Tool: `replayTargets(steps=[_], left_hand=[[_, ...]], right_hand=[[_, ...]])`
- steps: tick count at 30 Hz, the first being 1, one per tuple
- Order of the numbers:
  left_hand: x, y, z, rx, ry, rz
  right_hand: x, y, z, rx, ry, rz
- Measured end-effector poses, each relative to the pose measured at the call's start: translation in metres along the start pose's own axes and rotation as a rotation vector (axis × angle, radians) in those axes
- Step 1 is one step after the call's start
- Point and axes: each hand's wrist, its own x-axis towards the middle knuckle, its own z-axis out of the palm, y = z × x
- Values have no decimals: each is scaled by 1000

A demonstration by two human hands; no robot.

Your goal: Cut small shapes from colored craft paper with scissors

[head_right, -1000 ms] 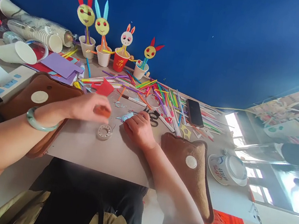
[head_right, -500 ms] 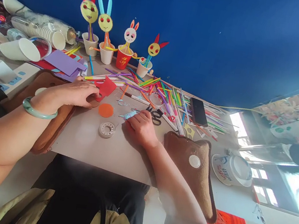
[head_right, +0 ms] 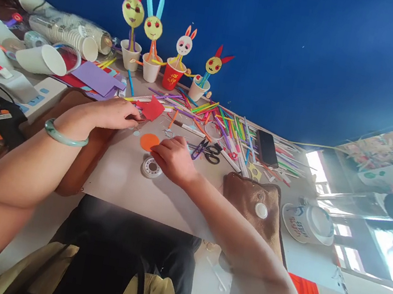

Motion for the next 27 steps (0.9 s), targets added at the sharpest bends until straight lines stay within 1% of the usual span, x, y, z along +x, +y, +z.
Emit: replayTargets(steps=[3,6,9,12,15,18,21,24,27], left_hand=[[1,4,-4,95,-90,38],[1,7,-6,110,-63,8],[-1,10,-6,105,-34,-39],[-1,13,-7,119,-34,-80],[-2,15,-7,131,-36,-84],[-1,14,-7,132,-37,-82],[-1,14,-8,139,-34,-77],[0,14,-8,154,-40,-96],[0,13,-7,165,-43,-113]], right_hand=[[34,-1,17,133,-36,136],[62,0,33,185,-52,280],[77,0,40,177,-96,338],[84,-1,41,152,-163,367],[88,-2,40,121,-214,381],[91,-3,39,90,-238,374],[91,-2,40,110,-191,355],[93,0,43,248,-115,394],[98,2,47,377,-78,447]])
